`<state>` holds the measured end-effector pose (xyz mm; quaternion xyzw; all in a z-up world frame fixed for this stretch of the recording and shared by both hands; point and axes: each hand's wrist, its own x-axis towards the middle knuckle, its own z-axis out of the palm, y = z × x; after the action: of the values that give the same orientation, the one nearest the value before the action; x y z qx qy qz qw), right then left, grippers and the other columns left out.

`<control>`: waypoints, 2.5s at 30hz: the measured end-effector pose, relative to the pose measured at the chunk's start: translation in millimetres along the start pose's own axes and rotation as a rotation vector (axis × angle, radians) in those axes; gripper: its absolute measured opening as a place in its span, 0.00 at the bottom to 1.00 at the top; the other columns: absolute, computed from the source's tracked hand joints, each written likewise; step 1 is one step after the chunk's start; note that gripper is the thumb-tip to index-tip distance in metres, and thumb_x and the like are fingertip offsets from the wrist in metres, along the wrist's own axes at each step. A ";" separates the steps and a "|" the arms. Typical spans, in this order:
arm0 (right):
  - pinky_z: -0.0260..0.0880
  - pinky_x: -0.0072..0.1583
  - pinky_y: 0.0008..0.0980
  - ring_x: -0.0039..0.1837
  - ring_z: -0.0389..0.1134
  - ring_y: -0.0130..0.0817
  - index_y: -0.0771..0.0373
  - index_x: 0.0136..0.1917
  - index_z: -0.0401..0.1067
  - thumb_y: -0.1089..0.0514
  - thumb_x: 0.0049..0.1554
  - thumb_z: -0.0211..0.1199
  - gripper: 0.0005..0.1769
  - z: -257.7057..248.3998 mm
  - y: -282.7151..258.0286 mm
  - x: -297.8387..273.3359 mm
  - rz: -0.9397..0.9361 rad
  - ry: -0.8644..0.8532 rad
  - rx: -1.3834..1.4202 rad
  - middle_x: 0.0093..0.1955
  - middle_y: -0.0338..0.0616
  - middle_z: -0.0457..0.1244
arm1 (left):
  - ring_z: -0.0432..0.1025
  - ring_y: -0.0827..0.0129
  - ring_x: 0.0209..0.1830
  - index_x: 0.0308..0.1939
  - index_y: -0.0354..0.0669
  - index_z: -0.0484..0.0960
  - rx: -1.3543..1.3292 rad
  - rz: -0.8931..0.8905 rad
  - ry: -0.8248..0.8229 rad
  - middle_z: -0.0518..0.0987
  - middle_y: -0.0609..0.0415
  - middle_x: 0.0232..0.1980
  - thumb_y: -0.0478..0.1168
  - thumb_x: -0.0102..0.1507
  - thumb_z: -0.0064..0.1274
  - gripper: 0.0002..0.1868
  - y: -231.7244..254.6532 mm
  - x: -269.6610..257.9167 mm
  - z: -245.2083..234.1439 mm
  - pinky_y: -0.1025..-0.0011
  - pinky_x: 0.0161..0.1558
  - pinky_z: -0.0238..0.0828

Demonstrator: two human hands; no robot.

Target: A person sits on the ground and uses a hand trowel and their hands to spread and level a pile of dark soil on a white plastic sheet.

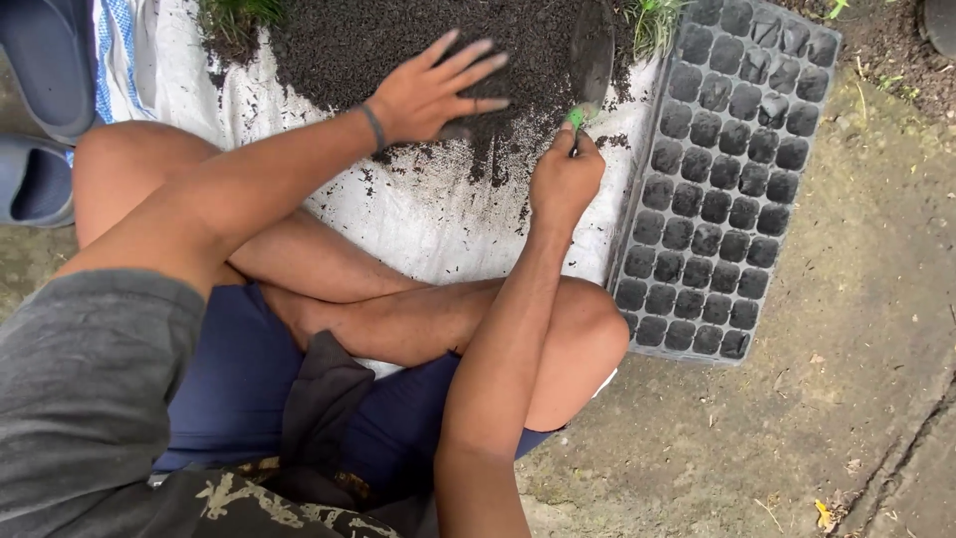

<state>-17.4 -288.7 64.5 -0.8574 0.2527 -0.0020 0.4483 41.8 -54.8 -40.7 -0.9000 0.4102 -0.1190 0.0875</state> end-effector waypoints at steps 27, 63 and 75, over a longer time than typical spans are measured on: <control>0.77 0.52 0.36 0.47 0.75 0.40 0.72 0.59 0.75 0.53 0.64 0.52 0.22 4.2 -2.5 -2.3 -0.115 -0.016 -0.058 0.47 0.55 0.72 | 0.54 0.60 0.56 0.75 0.76 0.69 -0.142 -0.168 0.004 0.64 0.52 0.66 0.54 0.72 0.45 0.26 -91.5 -59.5 -36.9 0.56 0.48 0.55; 0.52 0.24 0.25 0.24 0.55 0.24 0.64 0.49 0.73 0.53 0.68 0.52 0.15 50.4 -10.9 -18.5 0.321 -0.169 0.256 0.30 0.38 0.60 | 0.45 0.24 0.73 0.83 0.61 0.33 -0.286 -0.888 -0.214 0.46 0.24 0.77 0.85 0.44 0.70 0.81 -57.5 -22.0 -3.9 0.24 0.64 0.49; 0.58 0.25 0.29 0.23 0.60 0.29 0.72 0.51 0.74 0.59 0.65 0.53 0.14 48.9 -26.7 -37.6 -0.395 -0.033 -0.217 0.27 0.45 0.66 | 0.72 0.47 0.42 0.62 0.57 0.71 -0.330 -0.741 0.132 0.73 0.43 0.49 0.30 0.39 0.70 0.47 -81.9 -23.3 6.7 0.50 0.45 0.69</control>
<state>-27.4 -222.2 64.2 -0.9334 0.0712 -0.0483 0.3484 87.7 16.4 -29.6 -0.9792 0.0765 -0.1324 -0.1333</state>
